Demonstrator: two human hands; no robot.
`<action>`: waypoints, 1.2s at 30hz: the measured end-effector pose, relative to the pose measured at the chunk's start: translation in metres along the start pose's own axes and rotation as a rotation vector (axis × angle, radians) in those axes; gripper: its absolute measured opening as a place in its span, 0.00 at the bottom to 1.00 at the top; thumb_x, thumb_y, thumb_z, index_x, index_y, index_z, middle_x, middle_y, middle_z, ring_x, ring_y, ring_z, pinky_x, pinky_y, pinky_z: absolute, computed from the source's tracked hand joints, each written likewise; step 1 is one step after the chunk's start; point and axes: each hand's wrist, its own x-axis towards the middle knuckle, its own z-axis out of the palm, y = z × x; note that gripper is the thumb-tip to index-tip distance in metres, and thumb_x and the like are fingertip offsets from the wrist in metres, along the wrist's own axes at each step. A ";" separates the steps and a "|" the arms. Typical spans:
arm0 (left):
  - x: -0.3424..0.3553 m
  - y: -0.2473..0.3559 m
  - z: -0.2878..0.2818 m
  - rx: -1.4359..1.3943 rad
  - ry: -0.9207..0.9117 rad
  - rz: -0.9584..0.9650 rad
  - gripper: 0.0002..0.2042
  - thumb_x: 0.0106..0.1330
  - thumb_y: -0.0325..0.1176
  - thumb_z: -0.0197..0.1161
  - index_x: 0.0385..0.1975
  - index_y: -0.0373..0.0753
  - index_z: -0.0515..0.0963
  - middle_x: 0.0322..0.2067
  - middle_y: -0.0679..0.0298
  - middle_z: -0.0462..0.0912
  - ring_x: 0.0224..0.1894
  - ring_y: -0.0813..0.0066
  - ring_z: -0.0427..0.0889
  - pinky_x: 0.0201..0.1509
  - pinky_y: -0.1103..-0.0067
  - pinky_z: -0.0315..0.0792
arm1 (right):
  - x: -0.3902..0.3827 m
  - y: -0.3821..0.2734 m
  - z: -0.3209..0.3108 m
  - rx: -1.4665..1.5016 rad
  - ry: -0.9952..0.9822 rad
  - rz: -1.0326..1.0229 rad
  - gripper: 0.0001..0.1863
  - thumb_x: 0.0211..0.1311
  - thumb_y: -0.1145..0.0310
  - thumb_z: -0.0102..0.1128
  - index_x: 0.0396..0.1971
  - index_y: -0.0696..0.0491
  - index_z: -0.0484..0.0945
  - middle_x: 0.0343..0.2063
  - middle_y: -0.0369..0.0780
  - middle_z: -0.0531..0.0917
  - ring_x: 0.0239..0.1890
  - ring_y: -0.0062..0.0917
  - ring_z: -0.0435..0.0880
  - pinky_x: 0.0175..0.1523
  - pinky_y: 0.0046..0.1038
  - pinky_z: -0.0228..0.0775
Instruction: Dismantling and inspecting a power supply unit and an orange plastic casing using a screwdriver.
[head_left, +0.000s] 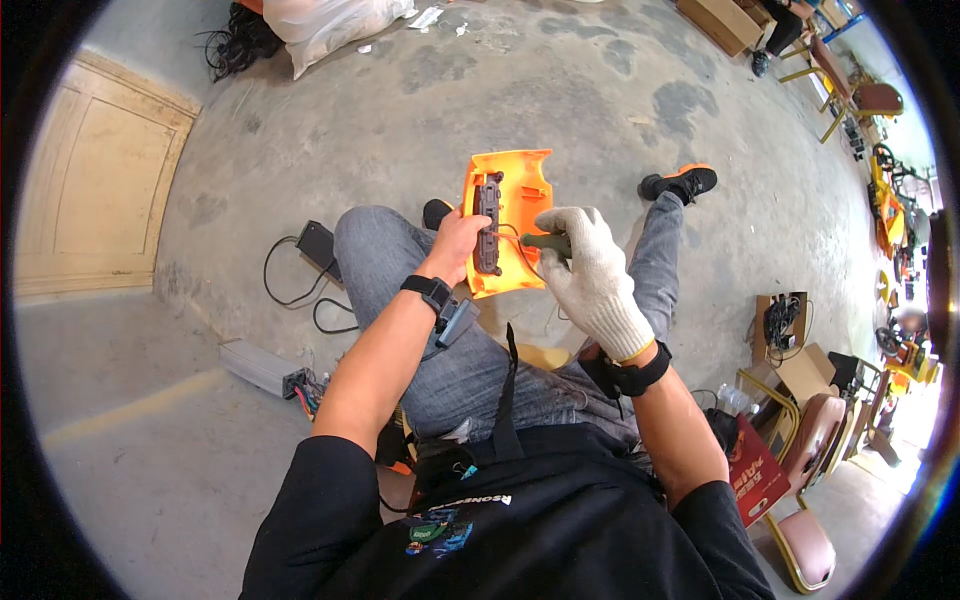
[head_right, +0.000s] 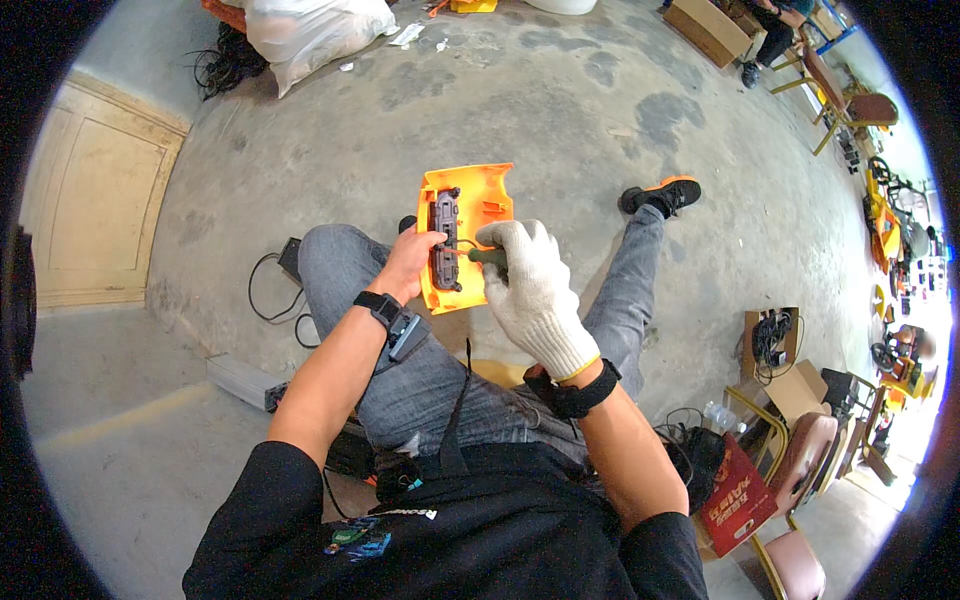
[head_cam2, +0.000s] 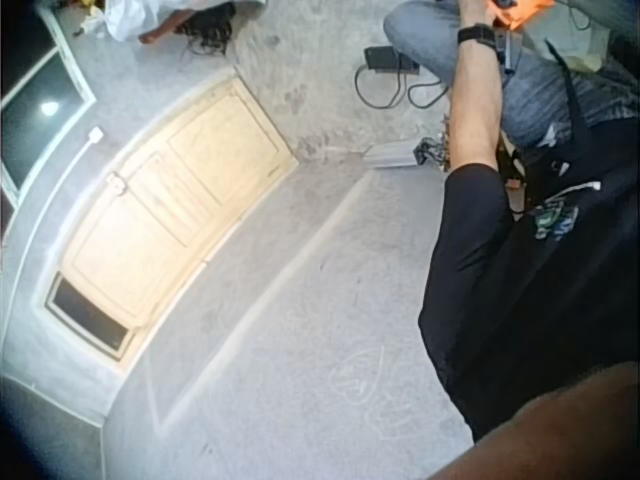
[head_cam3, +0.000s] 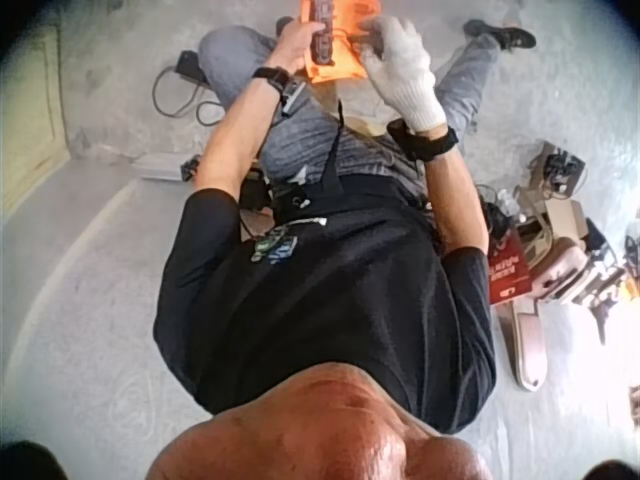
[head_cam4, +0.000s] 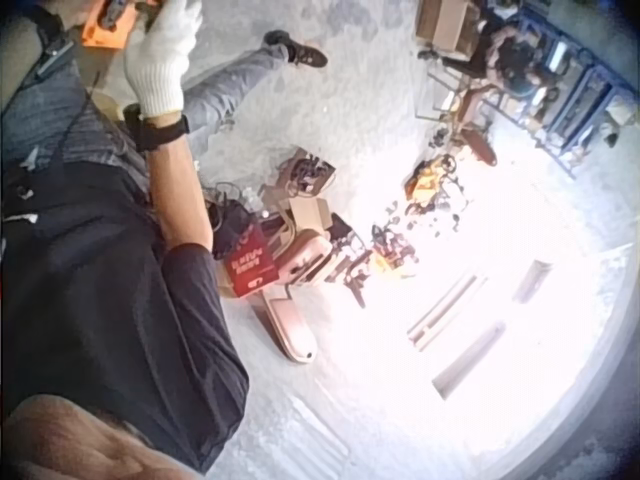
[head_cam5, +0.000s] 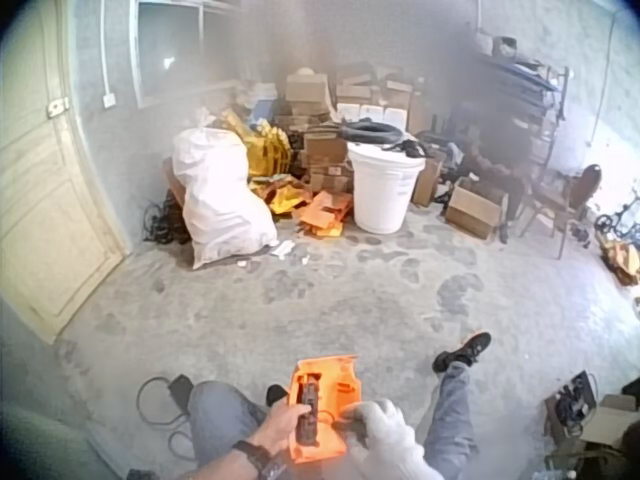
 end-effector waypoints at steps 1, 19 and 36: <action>-0.001 0.001 0.000 0.006 0.008 -0.010 0.16 0.68 0.20 0.50 0.54 0.28 0.75 0.46 0.51 0.85 0.44 0.59 0.90 0.48 0.64 0.87 | 0.000 -0.001 0.000 0.000 0.001 -0.001 0.19 0.63 0.67 0.69 0.52 0.52 0.76 0.43 0.49 0.80 0.41 0.50 0.86 0.46 0.48 0.78; 0.000 -0.001 0.002 -0.013 0.002 0.023 0.14 0.71 0.23 0.51 0.54 0.30 0.74 0.44 0.52 0.84 0.40 0.60 0.88 0.45 0.62 0.86 | 0.008 0.000 -0.002 0.042 0.034 0.049 0.21 0.64 0.68 0.66 0.56 0.52 0.74 0.41 0.47 0.82 0.41 0.48 0.85 0.48 0.47 0.78; 0.004 -0.004 0.000 0.001 0.025 0.020 0.12 0.71 0.23 0.54 0.51 0.32 0.76 0.40 0.56 0.84 0.38 0.63 0.87 0.41 0.65 0.86 | 0.014 0.003 -0.009 0.018 -0.107 0.183 0.16 0.65 0.70 0.65 0.51 0.53 0.78 0.42 0.48 0.82 0.42 0.45 0.87 0.47 0.42 0.79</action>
